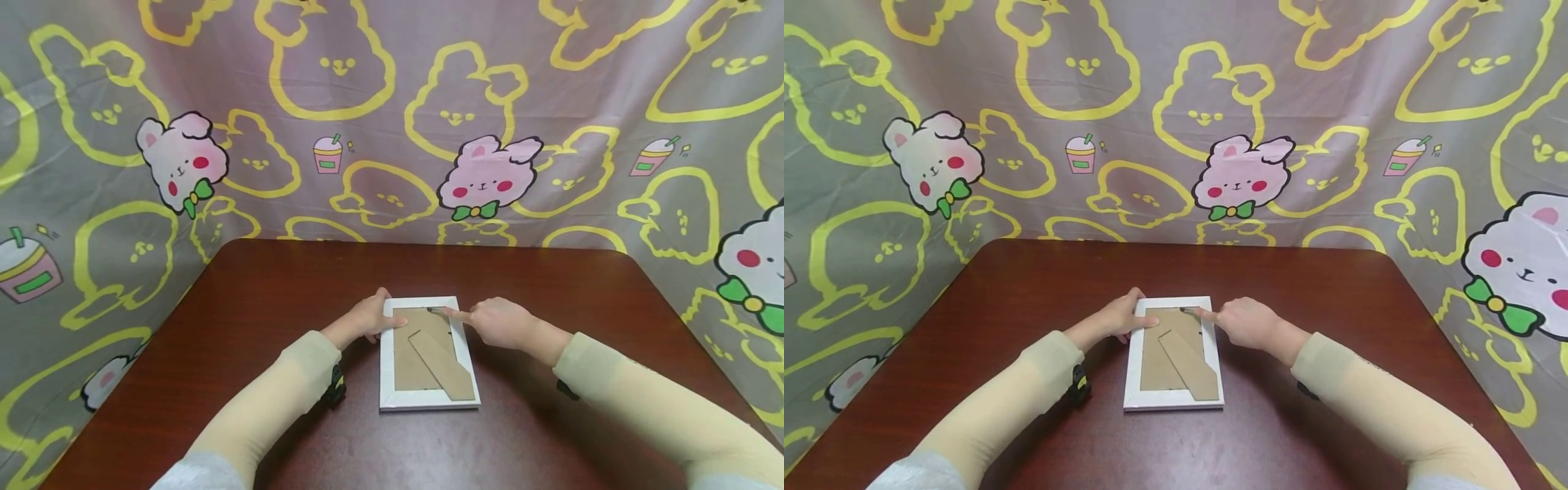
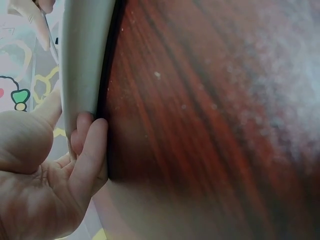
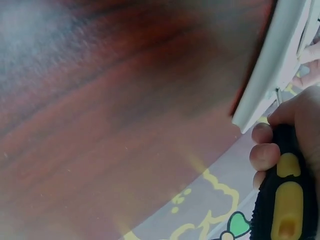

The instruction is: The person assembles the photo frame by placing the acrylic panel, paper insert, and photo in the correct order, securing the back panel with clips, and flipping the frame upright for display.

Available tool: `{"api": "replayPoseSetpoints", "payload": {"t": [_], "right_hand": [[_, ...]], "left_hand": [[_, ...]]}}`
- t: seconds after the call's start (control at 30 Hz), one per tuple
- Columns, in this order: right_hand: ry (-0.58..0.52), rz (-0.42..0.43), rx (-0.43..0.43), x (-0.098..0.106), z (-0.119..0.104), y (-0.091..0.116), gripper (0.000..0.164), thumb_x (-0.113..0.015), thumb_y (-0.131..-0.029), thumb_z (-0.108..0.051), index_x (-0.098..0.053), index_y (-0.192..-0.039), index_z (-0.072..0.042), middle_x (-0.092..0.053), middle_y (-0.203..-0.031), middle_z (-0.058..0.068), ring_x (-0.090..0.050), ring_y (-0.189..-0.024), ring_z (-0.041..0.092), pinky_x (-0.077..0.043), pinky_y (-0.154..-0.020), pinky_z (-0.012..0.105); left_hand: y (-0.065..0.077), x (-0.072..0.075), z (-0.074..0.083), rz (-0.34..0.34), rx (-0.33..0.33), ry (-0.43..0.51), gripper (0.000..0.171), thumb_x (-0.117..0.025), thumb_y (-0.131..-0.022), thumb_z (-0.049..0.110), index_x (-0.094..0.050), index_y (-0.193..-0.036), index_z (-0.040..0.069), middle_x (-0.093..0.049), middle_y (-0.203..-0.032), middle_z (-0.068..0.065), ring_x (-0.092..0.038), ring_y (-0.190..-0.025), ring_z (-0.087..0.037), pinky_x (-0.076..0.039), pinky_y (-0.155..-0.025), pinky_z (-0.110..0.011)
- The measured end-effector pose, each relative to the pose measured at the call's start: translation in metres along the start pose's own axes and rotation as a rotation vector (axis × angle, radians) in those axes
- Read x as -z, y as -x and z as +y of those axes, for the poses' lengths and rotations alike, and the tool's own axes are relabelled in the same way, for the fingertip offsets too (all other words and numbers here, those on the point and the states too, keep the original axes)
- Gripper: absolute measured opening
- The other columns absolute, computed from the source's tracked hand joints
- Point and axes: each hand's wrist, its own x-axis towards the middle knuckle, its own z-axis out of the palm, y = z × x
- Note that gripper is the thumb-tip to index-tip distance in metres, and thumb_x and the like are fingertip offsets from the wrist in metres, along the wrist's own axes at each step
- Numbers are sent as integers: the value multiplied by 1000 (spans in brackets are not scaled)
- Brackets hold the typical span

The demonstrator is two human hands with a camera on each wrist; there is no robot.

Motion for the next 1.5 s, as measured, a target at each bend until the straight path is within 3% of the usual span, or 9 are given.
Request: {"api": "replayPoseSetpoints", "payload": {"t": [0.23, 0.43, 0.7, 0.97, 1.07, 1.17, 1.3, 1.5], "right_hand": [[-36, 25, -29, -4, 2, 0, 62, -60, -84, 3, -55, -139, -25, -30, -50, -6, -24, -43, 11, -23, -40, 25], [-67, 85, -53, -15, 4, 3, 55, -60, -90, -5, -53, -140, -24, -30, -52, -8, -25, -43, 10, -26, -40, 24], [-164, 180, -112, -11, 14, 10, 52, -64, -92, -10, -53, -141, -22, -31, -51, -13, -28, -42, 10, -30, -41, 26], [-291, 56, -221, -2, 18, 14, 63, -65, -90, -12, -42, -148, -20, -37, -53, -10, -34, -46, 9, -34, -46, 26], [-324, 21, -253, 1, 19, 14, 68, -65, -87, -8, -38, -150, -15, -46, -60, -5, -39, -49, 12, -37, -48, 28], [-335, 31, -265, 2, 19, 15, 64, -64, -87, -4, -39, -146, -4, -64, -85, 8, -52, -59, 16, -47, -56, 33], [-368, 55, -289, 3, 21, 16, 50, -61, -92, -1, -44, -138, 5, -60, -112, 23, -58, -72, 20, -51, -64, 37], [-389, 102, -282, 6, 23, 18, 49, -65, -91, -3, -50, -138, -2, -62, -91, 11, -54, -64, 14, -47, -57, 33]], "left_hand": [[1, 1, 0, -6, 12, -4, 57, -76, -86, 31, -41, -121, 3, -55, -82, -13, -58, -54, -22, -52, -44, -32], [1, 0, 0, -25, -1, -10, 57, -76, -86, 31, -41, -122, 4, -55, -81, -13, -58, -54, -21, -52, -45, -32], [1, 2, 3, -12, 4, -26, 57, -75, -86, 32, -41, -122, 4, -55, -82, -14, -58, -54, -22, -52, -44, -32], [0, 0, 2, -25, 10, -32, 56, -74, -87, 33, -40, -121, 4, -56, -80, -13, -58, -53, -22, -52, -44, -32], [0, 0, 1, -26, 11, -38, 57, -74, -87, 34, -40, -122, 4, -56, -80, -13, -58, -54, -22, -52, -44, -32], [-1, -1, 0, -23, 18, -39, 58, -74, -87, 35, -40, -123, 4, -56, -81, -13, -58, -54, -22, -52, -44, -33], [0, -2, -1, -17, 17, -38, 58, -75, -87, 35, -40, -122, 5, -56, -80, -13, -58, -54, -22, -52, -44, -32], [-1, -2, -2, -17, 2, -41, 57, -75, -87, 36, -41, -122, 6, -56, -79, -12, -58, -53, -21, -51, -44, -32]]}}
